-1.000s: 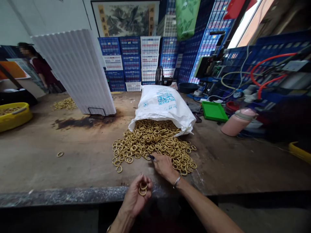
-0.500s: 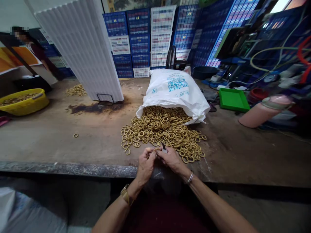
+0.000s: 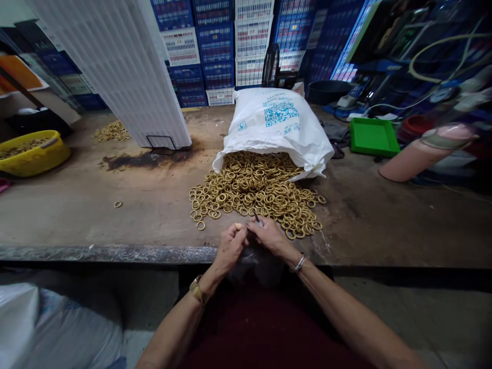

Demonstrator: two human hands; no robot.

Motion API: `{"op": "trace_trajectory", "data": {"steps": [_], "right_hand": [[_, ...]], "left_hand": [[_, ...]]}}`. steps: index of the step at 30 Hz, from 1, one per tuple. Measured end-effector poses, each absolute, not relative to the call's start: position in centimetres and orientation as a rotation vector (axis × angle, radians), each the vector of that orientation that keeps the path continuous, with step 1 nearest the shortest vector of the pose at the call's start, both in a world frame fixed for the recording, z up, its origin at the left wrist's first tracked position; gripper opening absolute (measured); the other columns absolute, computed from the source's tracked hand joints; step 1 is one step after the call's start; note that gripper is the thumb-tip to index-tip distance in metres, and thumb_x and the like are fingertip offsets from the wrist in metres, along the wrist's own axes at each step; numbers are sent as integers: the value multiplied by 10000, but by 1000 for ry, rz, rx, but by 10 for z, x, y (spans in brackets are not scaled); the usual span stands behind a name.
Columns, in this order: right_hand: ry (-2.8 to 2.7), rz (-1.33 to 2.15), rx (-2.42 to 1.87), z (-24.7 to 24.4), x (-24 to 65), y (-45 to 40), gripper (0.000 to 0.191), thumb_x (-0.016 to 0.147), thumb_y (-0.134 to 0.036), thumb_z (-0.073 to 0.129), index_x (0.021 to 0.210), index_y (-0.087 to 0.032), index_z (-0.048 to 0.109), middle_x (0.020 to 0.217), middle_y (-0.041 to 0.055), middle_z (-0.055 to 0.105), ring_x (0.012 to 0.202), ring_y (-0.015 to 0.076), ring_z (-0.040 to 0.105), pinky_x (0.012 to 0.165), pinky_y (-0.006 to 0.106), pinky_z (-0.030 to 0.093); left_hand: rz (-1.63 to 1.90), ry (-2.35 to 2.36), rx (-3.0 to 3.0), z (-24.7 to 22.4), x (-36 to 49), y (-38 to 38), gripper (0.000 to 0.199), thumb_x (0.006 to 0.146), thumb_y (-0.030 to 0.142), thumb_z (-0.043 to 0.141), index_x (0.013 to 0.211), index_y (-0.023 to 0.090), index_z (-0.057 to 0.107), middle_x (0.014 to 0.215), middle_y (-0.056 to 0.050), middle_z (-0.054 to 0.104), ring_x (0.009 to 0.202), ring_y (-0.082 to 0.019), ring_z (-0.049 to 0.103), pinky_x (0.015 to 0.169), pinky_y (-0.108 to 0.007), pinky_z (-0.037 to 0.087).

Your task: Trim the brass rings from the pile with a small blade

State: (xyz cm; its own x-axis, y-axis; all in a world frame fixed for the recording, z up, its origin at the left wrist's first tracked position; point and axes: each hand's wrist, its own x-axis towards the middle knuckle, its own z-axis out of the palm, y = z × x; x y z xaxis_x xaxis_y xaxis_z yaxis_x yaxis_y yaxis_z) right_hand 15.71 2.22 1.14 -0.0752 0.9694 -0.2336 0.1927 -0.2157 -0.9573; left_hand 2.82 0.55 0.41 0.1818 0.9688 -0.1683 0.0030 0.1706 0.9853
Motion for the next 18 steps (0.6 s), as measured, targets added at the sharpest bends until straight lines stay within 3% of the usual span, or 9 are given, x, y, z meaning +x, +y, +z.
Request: {"op": "trace_trajectory", "data": {"steps": [3, 7, 12, 18], "right_hand": [[-1284, 1407, -1444, 11, 157, 21, 212, 696, -382, 520, 673, -174, 490, 420, -84, 392, 345, 49, 302, 354, 173, 232], [-1265, 1433, -1442, 9, 159, 20, 226, 735, -403, 458, 712, -180, 485, 427, -81, 400, 336, 57, 285, 360, 183, 239], [-1631, 1042, -1522, 6, 166, 17, 165, 739, -291, 431, 669, -171, 520, 549, -25, 500, 472, 85, 400, 467, 195, 299], [-2131, 708, -1439, -1, 167, 9, 130, 695, -133, 420, 649, -170, 536, 566, -7, 527, 507, 96, 416, 509, 207, 263]], "left_hand": [[861, 1011, 973, 2, 28, 4, 354, 741, 500, 489, 632, 164, 480, 440, 73, 378, 333, -31, 242, 353, -175, 165], [927, 949, 904, 2, 28, 1, 336, 723, 492, 526, 668, 164, 483, 477, 67, 419, 343, -23, 261, 351, -164, 171], [967, 978, 901, 3, 27, 0, 312, 724, 474, 536, 732, 166, 488, 559, 54, 473, 368, -20, 293, 354, -155, 173], [969, 1041, 1017, 4, 26, -1, 311, 753, 466, 500, 690, 162, 485, 476, 76, 398, 368, -27, 266, 382, -167, 209]]}}
